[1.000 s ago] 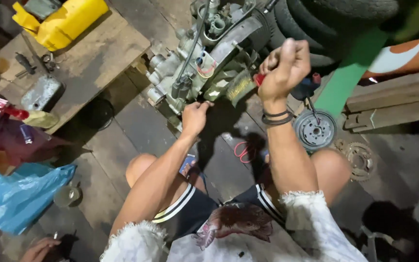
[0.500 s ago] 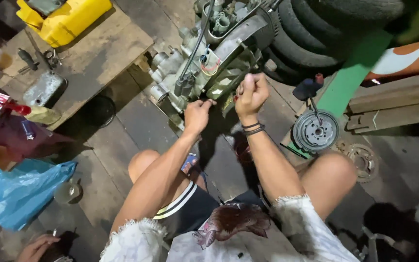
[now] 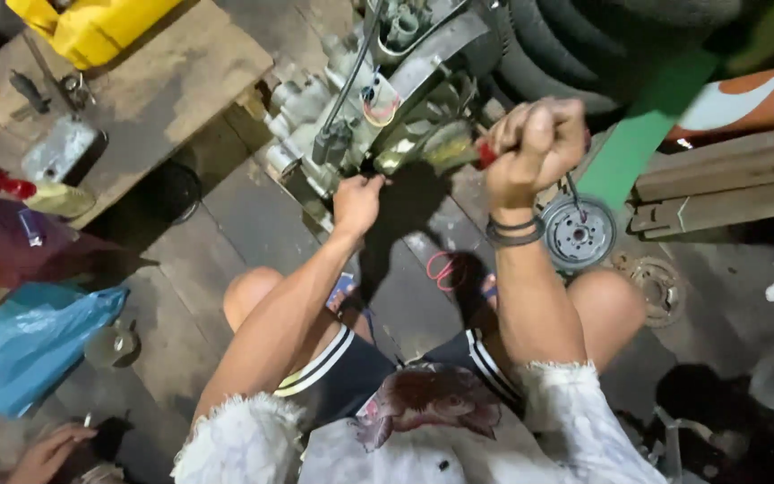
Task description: Cleaning and inspecting a motorcycle engine casing using a wire brush and a screwdriver.
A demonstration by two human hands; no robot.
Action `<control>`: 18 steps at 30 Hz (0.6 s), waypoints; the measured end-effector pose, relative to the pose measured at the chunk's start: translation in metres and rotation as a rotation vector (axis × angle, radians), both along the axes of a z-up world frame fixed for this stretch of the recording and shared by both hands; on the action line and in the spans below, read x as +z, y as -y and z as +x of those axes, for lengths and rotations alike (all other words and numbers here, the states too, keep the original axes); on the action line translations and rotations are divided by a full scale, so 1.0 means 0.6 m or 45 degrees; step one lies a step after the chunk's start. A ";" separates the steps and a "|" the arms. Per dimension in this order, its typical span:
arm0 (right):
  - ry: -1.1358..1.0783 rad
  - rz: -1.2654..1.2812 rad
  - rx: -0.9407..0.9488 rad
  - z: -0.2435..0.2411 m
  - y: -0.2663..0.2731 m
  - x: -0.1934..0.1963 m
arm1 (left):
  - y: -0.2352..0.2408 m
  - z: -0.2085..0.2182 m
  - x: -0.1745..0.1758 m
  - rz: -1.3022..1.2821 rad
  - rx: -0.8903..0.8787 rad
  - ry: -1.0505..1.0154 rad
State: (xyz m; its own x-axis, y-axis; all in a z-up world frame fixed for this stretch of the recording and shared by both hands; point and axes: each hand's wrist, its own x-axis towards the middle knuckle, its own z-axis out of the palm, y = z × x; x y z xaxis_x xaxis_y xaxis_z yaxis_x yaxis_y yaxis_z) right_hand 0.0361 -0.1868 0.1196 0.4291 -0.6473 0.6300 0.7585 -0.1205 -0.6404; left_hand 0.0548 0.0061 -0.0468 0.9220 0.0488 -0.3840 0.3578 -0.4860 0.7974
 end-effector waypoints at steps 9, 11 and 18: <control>-0.156 -0.176 -0.105 0.052 -0.019 -0.075 | 0.004 -0.003 0.018 0.008 0.014 0.023; -0.144 -0.065 0.101 0.018 -0.013 -0.020 | 0.000 -0.017 0.006 -0.039 0.023 0.062; -0.418 -0.253 0.133 0.046 -0.023 -0.149 | 0.003 -0.002 0.004 -0.113 0.070 0.086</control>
State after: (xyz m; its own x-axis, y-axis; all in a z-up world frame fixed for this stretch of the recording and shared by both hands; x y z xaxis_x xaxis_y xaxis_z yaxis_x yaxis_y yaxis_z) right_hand 0.0640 -0.1729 0.0305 0.6855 -0.4690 0.5569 0.5321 -0.1993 -0.8229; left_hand 0.0538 0.0042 -0.0446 0.9429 0.0685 -0.3259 0.3258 -0.3933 0.8598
